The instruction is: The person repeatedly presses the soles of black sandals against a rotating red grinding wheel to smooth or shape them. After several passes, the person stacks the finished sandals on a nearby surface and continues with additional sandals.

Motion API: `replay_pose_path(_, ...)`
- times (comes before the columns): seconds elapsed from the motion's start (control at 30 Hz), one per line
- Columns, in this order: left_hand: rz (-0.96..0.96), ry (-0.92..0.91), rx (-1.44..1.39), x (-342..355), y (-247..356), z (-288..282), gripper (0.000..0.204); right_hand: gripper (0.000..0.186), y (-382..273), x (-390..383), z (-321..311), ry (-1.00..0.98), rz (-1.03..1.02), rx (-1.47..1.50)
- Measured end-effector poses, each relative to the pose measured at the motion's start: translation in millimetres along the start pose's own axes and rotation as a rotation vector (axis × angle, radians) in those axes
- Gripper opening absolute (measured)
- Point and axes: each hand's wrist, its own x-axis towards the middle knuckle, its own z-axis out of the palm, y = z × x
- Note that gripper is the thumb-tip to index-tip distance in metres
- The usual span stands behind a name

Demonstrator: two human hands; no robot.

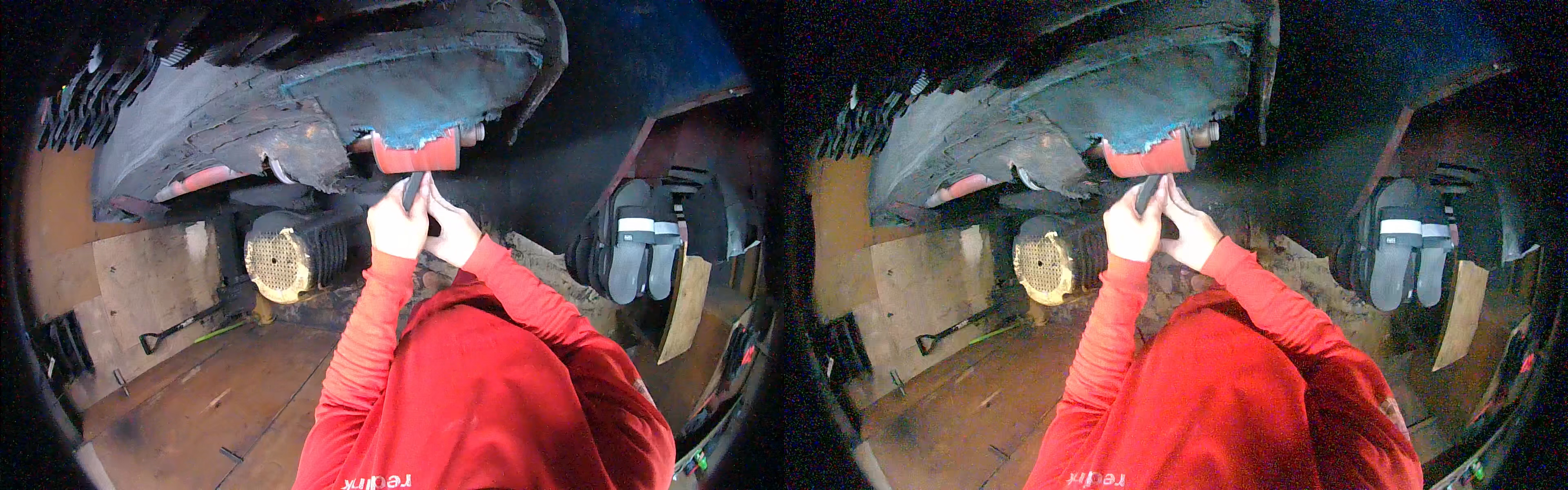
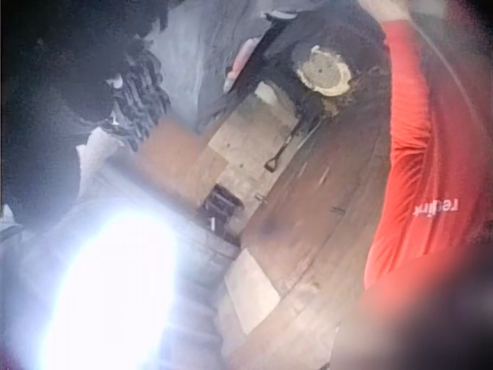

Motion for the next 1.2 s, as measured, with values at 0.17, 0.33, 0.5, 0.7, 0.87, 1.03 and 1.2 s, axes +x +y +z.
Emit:
replay_pose_path(0.17,0.026,0.128,-0.316,-37,2,-6,0.029,0.097,-6,-12,2,0.068,-0.135,-0.27)
replay_pose_path(0.33,0.104,0.174,-0.238,-59,7,-22,0.036,0.043,-15,-19,18,0.17,-0.184,-0.394)
replay_pose_path(0.5,0.177,0.106,0.078,-29,19,-24,0.032,0.056,-6,-11,19,0.215,-0.155,-0.223)
replay_pose_path(0.7,0.126,0.066,-0.009,-21,6,-15,0.04,0.074,0,-8,11,0.136,-0.145,-0.173)
replay_pose_path(0.87,0.111,0.13,-0.156,-57,-3,-20,0.041,0.056,-2,-12,9,0.157,-0.277,-0.303)
replay_pose_path(1.03,0.299,0.21,-0.14,-61,24,-38,0.042,0.054,-3,-14,14,0.201,-0.379,-0.381)
replay_pose_path(1.2,-0.065,-0.209,-0.01,-21,34,-48,0.042,0.069,-3,-9,18,0.192,-0.158,-0.195)
